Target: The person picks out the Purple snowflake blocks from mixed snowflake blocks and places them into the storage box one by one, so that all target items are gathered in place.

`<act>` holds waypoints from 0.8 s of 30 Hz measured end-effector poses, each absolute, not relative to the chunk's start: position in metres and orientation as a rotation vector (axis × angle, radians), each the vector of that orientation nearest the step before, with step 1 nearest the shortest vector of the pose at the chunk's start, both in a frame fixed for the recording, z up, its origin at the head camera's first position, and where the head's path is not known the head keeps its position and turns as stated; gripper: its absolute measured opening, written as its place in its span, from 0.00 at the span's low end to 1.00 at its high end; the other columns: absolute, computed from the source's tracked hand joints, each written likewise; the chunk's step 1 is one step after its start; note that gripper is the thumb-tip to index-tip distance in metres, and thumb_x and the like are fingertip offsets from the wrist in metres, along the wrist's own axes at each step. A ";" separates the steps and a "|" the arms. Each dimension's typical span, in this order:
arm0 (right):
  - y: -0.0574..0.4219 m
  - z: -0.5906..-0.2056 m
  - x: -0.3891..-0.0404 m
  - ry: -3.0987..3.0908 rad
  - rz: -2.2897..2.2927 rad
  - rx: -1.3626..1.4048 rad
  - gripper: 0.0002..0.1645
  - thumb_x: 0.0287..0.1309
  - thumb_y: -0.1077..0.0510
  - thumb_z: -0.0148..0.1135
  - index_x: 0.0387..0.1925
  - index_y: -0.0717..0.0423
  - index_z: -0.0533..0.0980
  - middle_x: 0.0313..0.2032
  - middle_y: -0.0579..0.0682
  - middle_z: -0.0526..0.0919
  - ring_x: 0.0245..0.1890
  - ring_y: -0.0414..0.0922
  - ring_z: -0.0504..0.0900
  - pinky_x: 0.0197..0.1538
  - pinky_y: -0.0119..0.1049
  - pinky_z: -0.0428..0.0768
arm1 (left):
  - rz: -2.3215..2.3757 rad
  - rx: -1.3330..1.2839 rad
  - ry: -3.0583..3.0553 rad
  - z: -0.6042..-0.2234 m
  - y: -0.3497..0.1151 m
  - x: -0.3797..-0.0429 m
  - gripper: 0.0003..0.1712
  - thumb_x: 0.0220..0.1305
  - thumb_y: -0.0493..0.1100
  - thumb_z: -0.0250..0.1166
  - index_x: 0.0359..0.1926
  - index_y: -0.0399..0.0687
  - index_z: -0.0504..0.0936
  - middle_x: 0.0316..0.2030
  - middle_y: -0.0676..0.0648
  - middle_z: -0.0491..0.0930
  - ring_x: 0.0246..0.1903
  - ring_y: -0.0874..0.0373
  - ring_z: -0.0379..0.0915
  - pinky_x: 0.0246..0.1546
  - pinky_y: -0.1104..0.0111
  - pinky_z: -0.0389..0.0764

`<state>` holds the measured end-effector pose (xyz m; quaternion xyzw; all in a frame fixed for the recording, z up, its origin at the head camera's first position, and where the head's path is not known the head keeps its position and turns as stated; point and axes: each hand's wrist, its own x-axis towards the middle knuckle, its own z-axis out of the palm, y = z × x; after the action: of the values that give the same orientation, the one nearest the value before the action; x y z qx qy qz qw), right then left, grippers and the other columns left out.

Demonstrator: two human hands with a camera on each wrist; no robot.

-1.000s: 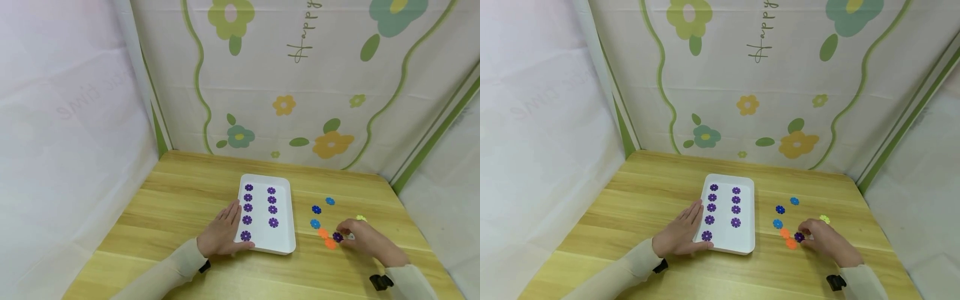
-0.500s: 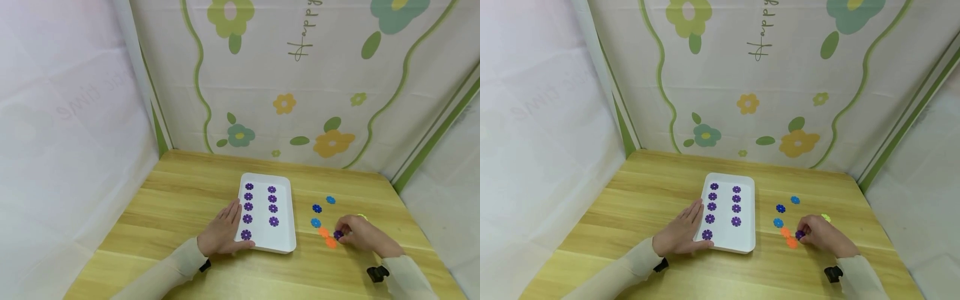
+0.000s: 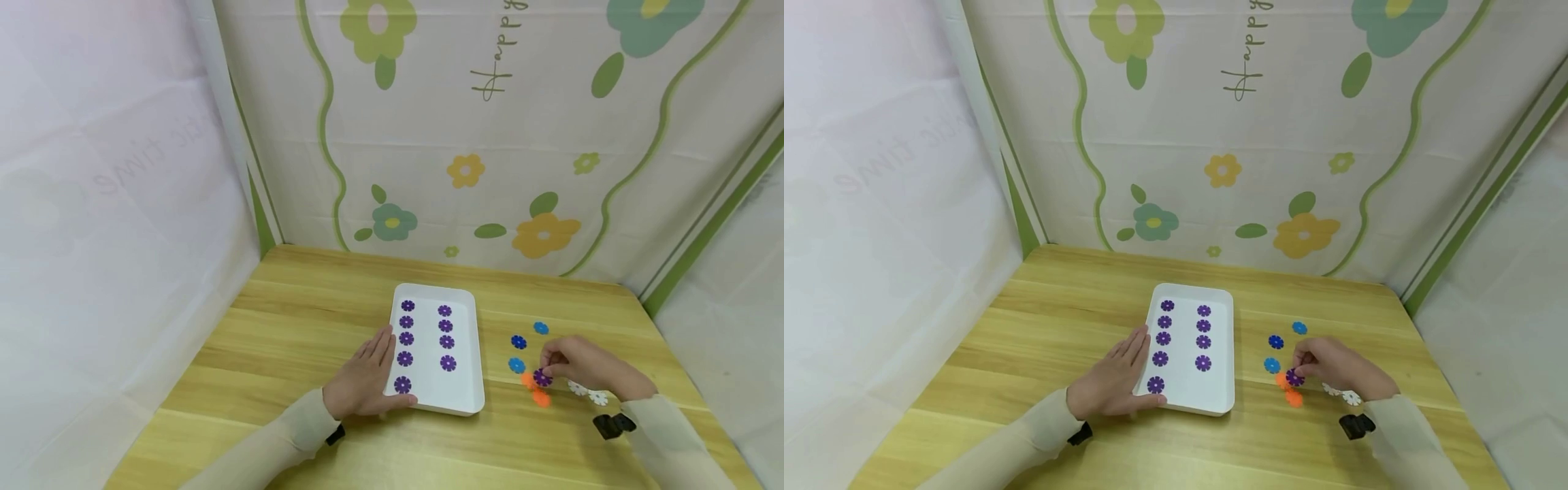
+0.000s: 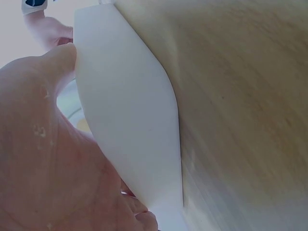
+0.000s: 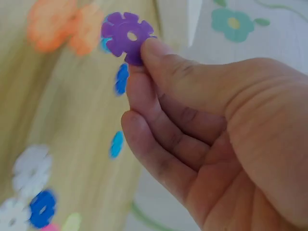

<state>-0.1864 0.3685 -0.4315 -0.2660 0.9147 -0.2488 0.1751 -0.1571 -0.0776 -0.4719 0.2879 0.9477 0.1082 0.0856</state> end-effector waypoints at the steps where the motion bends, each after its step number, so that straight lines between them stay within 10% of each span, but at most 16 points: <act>1: 0.363 -0.428 -0.188 2.588 -0.697 -0.766 0.06 0.70 0.63 0.66 0.34 0.51 0.80 0.33 0.42 0.86 0.30 0.33 0.81 0.32 0.29 0.81 | 0.322 0.858 2.826 -0.472 -0.078 -0.157 0.69 0.66 0.82 0.54 0.82 0.30 0.48 0.85 0.32 0.40 0.85 0.39 0.41 0.82 0.47 0.57; 24: 0.218 -0.423 -0.226 2.421 -0.615 -1.000 0.09 0.69 0.63 0.69 0.31 0.50 0.81 0.28 0.43 0.84 0.27 0.33 0.74 0.33 0.27 0.76 | 0.295 0.833 2.829 -0.470 -0.076 -0.158 0.70 0.66 0.83 0.52 0.83 0.31 0.48 0.85 0.33 0.41 0.85 0.40 0.41 0.83 0.51 0.56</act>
<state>-0.2258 0.2183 -0.4231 -0.3621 0.8770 -0.2227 0.2239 -0.1584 -0.0763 -0.4698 0.2798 0.9508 0.0991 0.0889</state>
